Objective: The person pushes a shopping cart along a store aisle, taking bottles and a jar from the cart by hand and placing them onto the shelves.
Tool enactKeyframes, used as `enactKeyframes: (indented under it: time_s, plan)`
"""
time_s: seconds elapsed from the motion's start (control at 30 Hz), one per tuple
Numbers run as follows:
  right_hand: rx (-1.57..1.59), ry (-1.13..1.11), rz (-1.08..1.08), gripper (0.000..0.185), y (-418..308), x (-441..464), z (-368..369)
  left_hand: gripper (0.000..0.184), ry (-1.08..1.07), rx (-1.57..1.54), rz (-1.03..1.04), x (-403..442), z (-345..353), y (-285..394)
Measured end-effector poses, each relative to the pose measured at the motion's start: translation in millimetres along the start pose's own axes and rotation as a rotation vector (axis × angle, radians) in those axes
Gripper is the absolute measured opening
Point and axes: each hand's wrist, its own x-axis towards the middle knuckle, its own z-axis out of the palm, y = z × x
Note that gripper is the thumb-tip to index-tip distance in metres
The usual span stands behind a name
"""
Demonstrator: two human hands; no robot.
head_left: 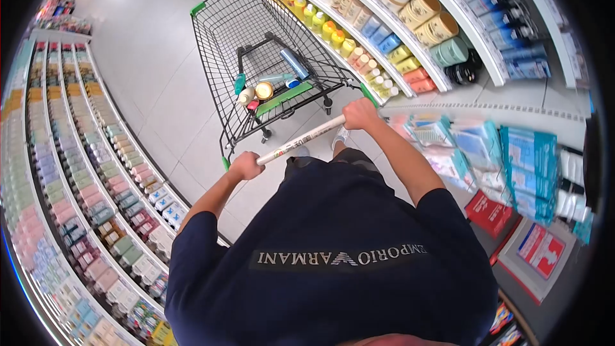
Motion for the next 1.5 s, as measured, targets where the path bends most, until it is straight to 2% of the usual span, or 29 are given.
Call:
enactKeyframes:
  time_s: [0.23,0.43,0.57,0.63,0.7,0.73,0.77,0.8,0.87,0.9,0.93,1.0,1.03,1.1,1.13,1.2,1.27,1.3,1.4,1.5]
  plan:
    - [-0.041,-0.033,-0.113,0.021,44.0,43.2,-34.7,0.036,0.077,-0.030,-0.158,16.1,-12.7,37.0]
    - [-0.044,-0.068,-0.211,0.021,71.4,82.1,-34.0,0.036,0.161,-0.009,-0.251,35.9,-14.8,45.3]
    - [-0.061,-0.040,-0.249,0.022,84.1,101.6,-49.2,0.041,0.118,-0.045,-0.364,45.4,-20.8,47.2]
    - [-0.076,-0.066,-0.258,0.021,87.8,110.9,-53.2,0.047,-0.108,-0.047,-0.155,43.2,-50.4,52.0]
    - [-0.085,-0.053,-0.257,0.020,93.2,117.4,-48.1,0.049,-0.001,-0.194,-0.217,47.7,-90.4,65.1]
    - [-0.087,-0.079,-0.252,0.020,95.6,118.1,-45.8,0.036,-0.030,-0.517,-0.166,61.1,-117.1,59.3]
    - [-0.072,-0.046,-0.279,0.019,96.6,120.8,-47.0,0.024,0.165,-0.815,0.036,76.2,-129.0,51.7]
    - [-0.058,-0.009,-0.304,0.018,97.7,126.2,-49.4,0.024,0.422,-0.978,0.043,97.2,-140.3,47.8]
    - [-0.054,-0.007,-0.301,0.018,99.6,132.2,-45.2,0.020,0.706,-1.214,-0.028,155.5,-148.1,25.8]
    - [-0.044,0.005,-0.293,0.017,98.2,131.3,-40.8,0.025,0.723,-1.077,-0.141,188.4,-145.1,6.7]
    - [-0.041,-0.021,-0.290,0.017,96.4,129.5,-36.7,0.025,0.701,-1.090,-0.151,226.2,-131.8,-15.4]
    - [0.026,0.039,-0.326,0.017,96.5,131.2,-34.0,0.038,0.623,-0.770,-0.301,299.9,-99.7,-52.0]
    - [0.033,0.065,-0.361,0.017,94.4,130.3,-36.2,0.038,0.611,-0.782,-0.290,321.1,-89.8,-62.2]
    - [0.027,0.069,-0.390,0.017,92.2,131.4,-39.2,0.063,0.555,-0.584,-0.491,357.5,-72.2,-76.8]
    - [0.079,0.077,-0.395,0.016,90.0,131.6,-39.2,0.063,0.536,-0.603,-0.484,372.4,-64.0,-83.4]
    - [0.129,0.056,-0.393,0.016,89.5,129.9,-41.9,0.083,0.476,-0.603,-0.647,394.9,-46.1,-96.2]
    - [0.125,0.200,-0.452,0.014,90.2,137.0,-46.2,0.088,0.430,-0.654,-0.679,407.0,-45.2,-100.4]
    - [0.117,0.184,-0.449,0.014,91.1,144.2,-47.7,0.093,0.399,-0.690,-0.715,414.2,-48.1,-104.1]
    - [0.086,0.212,-0.456,0.015,90.4,150.0,-54.4,0.099,0.414,-0.692,-0.659,437.8,-46.7,-116.0]
    - [0.101,0.182,-0.456,0.020,91.4,160.8,-64.6,0.104,0.399,-0.708,-0.738,463.3,-48.5,-126.3]
